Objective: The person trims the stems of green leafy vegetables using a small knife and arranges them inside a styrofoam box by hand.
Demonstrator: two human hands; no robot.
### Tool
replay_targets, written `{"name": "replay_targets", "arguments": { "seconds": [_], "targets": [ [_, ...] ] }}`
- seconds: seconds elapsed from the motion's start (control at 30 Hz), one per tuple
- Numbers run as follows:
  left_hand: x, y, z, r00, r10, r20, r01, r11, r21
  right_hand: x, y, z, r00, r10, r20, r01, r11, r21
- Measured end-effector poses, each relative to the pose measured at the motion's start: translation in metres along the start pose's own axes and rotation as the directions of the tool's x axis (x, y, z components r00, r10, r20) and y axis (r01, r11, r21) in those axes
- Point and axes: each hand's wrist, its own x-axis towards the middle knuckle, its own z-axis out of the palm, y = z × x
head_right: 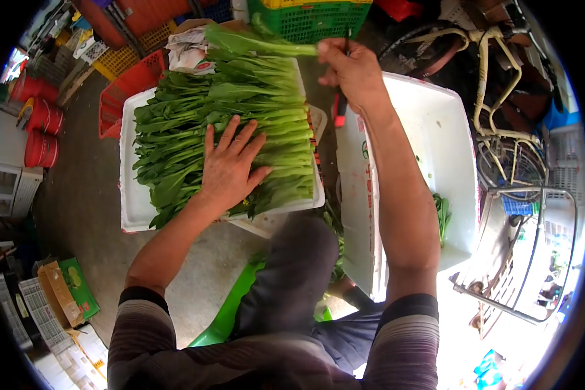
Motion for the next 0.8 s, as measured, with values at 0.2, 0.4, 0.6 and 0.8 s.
{"name": "replay_targets", "arguments": {
  "seconds": [0.2, 0.4, 0.6, 0.8],
  "targets": [
    [0.001, 0.001, -0.004, 1.000, 0.004, 0.029, -0.004, 1.000, -0.003, 0.001, 0.060, 0.020, 0.857, 0.508, 0.085, -0.494, 0.858, -0.145],
    [0.015, 0.006, -0.029, 0.996, 0.091, -0.013, -0.092, 0.996, -0.022, 0.002, 0.073, 0.027, 0.879, 0.475, 0.033, -0.467, 0.873, -0.137],
    [0.082, -0.021, -0.018, 0.991, 0.010, 0.130, -0.031, 0.986, 0.162, 0.005, 0.082, 0.025, 0.899, 0.437, 0.031, -0.420, 0.879, -0.225],
    [0.077, -0.044, 0.014, 0.942, -0.155, 0.298, 0.111, 0.981, 0.159, -0.002, 0.096, 0.025, 0.980, 0.175, -0.091, -0.195, 0.797, -0.571]
  ]
}}
